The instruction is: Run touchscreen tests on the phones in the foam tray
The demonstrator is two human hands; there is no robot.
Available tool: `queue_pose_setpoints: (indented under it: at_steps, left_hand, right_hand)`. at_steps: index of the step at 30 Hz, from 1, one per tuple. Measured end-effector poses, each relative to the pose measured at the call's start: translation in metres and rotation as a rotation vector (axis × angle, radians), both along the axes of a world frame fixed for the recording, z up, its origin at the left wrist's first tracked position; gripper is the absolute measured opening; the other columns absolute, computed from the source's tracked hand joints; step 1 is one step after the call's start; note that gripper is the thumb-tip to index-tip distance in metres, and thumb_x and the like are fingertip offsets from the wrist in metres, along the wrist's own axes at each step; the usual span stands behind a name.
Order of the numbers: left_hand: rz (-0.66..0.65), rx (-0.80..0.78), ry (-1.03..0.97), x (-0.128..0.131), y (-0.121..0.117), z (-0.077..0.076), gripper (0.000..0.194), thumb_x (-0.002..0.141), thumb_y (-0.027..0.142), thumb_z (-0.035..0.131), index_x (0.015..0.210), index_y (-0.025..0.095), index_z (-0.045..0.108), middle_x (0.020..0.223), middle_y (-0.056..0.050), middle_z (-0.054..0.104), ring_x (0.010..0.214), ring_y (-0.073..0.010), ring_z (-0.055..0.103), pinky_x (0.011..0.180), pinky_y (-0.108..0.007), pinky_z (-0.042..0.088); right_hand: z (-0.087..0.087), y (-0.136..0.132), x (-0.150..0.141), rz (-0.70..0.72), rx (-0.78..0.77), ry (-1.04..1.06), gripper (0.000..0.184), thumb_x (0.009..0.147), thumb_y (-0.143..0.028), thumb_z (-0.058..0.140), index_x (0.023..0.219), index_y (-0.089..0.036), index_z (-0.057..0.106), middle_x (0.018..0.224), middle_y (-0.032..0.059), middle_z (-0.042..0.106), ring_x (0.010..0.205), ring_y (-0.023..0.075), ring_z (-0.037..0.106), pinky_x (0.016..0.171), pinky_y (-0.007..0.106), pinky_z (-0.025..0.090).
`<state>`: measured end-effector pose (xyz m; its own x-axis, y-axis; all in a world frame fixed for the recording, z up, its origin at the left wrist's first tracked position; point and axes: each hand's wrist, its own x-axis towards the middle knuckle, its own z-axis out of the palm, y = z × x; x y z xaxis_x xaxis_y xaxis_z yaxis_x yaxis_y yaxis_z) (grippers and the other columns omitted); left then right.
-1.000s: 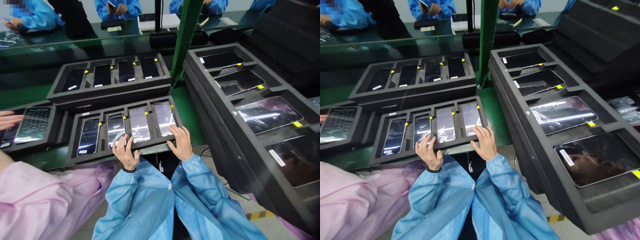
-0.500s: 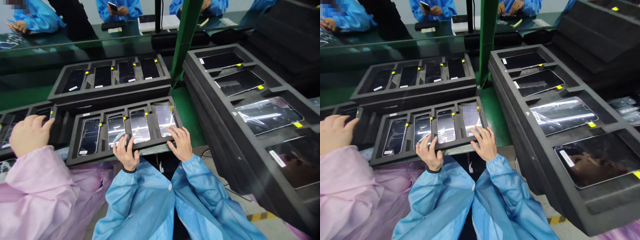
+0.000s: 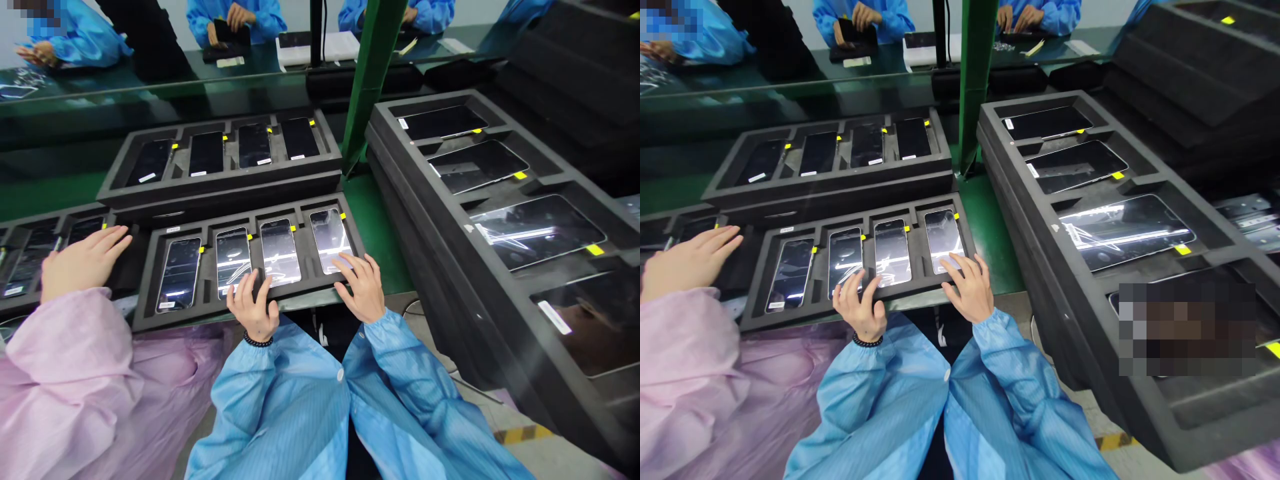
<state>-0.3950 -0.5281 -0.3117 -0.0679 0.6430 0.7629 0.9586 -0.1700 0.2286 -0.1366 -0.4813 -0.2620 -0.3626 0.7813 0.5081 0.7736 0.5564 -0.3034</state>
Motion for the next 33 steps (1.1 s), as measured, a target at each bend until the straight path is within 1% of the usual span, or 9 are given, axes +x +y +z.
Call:
queue_pose_setpoints:
  at_steps: [2, 3, 8, 13, 16, 19, 21, 26, 33]
  left_hand:
    - [-0.007, -0.007, 0.017, -0.001, 0.0, -0.002, 0.046, 0.096, 0.045, 0.031, 0.117, 0.03, 0.069, 0.135, -0.009, 0.061, 0.13, -0.0301, 0.053, 0.114, -0.058, 0.027]
    - [-0.007, -0.007, 0.013, -0.001, 0.0, -0.002, 0.046, 0.097, 0.045, 0.03, 0.118, 0.03, 0.069, 0.135, -0.009, 0.061, 0.13, -0.0303, 0.053, 0.114, -0.057, 0.027]
    - [0.028, 0.002, -0.014, 0.001, 0.0, -0.001, 0.056, 0.097, 0.051, 0.027, 0.137, 0.026, 0.057, 0.139, -0.013, 0.058, 0.131, -0.0316, 0.052, 0.114, -0.056, 0.029]
    - [-0.011, 0.029, -0.037, 0.002, 0.0, 0.005, 0.056, 0.097, 0.049, 0.032, 0.144, 0.024, 0.049, 0.138, -0.014, 0.059, 0.13, -0.0303, 0.052, 0.114, -0.053, 0.03]
    - [-0.015, 0.025, -0.03, 0.003, 0.0, 0.008, 0.055, 0.098, 0.047, 0.033, 0.142, 0.022, 0.053, 0.139, -0.016, 0.059, 0.13, -0.0293, 0.053, 0.115, -0.05, 0.03]
    - [-0.013, 0.026, -0.006, 0.004, 0.0, 0.009, 0.051, 0.099, 0.047, 0.03, 0.125, 0.025, 0.068, 0.137, -0.013, 0.061, 0.131, -0.0283, 0.053, 0.117, -0.047, 0.027]
    - [-0.012, 0.04, 0.006, 0.004, 0.0, 0.008, 0.052, 0.099, 0.046, 0.029, 0.119, 0.025, 0.071, 0.137, -0.013, 0.061, 0.131, -0.0277, 0.053, 0.116, -0.047, 0.027]
    - [-0.01, 0.045, -0.022, 0.004, 0.0, 0.006, 0.056, 0.098, 0.046, 0.03, 0.14, 0.02, 0.057, 0.14, -0.017, 0.057, 0.131, -0.0301, 0.052, 0.115, -0.049, 0.03]
    - [0.019, 0.03, -0.024, -0.001, 0.002, -0.003, 0.056, 0.095, 0.049, 0.03, 0.142, 0.027, 0.05, 0.139, -0.014, 0.057, 0.132, -0.0312, 0.051, 0.112, -0.056, 0.034]
  right_hand:
    - [0.0, 0.0, 0.0, -0.009, -0.025, -0.029, 0.032, 0.1, -0.032, 0.049, 0.128, -0.029, 0.062, 0.14, 0.0052, 0.062, 0.122, 0.0238, 0.058, 0.118, 0.05, 0.029]
    - [0.0, 0.0, 0.0, -0.011, -0.03, -0.029, 0.032, 0.1, -0.032, 0.049, 0.129, -0.029, 0.062, 0.14, 0.0051, 0.062, 0.122, 0.0238, 0.058, 0.118, 0.049, 0.029]
    - [-0.001, 0.0, 0.0, 0.005, 0.007, 0.028, 0.049, 0.101, -0.037, 0.045, 0.148, -0.024, 0.042, 0.139, 0.0088, 0.062, 0.123, 0.024, 0.058, 0.118, 0.05, 0.03]
    - [-0.002, 0.0, 0.001, 0.01, 0.013, 0.035, 0.054, 0.101, -0.036, 0.045, 0.153, -0.025, 0.035, 0.14, 0.0085, 0.062, 0.124, 0.0241, 0.058, 0.118, 0.05, 0.03]
    - [-0.001, 0.0, 0.001, 0.006, -0.007, 0.002, 0.048, 0.101, -0.035, 0.046, 0.148, -0.026, 0.045, 0.141, 0.0079, 0.061, 0.123, 0.024, 0.058, 0.118, 0.05, 0.03]
    - [0.0, 0.0, 0.0, -0.007, -0.023, -0.042, 0.034, 0.099, -0.032, 0.049, 0.131, -0.029, 0.062, 0.141, 0.0058, 0.06, 0.122, 0.0239, 0.057, 0.118, 0.05, 0.03]
    - [0.001, 0.0, 0.0, -0.012, -0.028, -0.048, 0.032, 0.099, -0.032, 0.049, 0.128, -0.029, 0.063, 0.141, 0.0053, 0.061, 0.122, 0.0238, 0.057, 0.118, 0.05, 0.029]
    - [0.0, -0.001, 0.001, 0.004, -0.003, 0.003, 0.045, 0.101, -0.036, 0.045, 0.144, -0.023, 0.048, 0.139, 0.0085, 0.062, 0.122, 0.0238, 0.057, 0.118, 0.049, 0.029]
    - [0.0, 0.001, 0.001, 0.009, -0.014, 0.01, 0.049, 0.101, -0.037, 0.045, 0.149, -0.024, 0.041, 0.139, 0.0084, 0.062, 0.123, 0.0235, 0.058, 0.119, 0.049, 0.028]
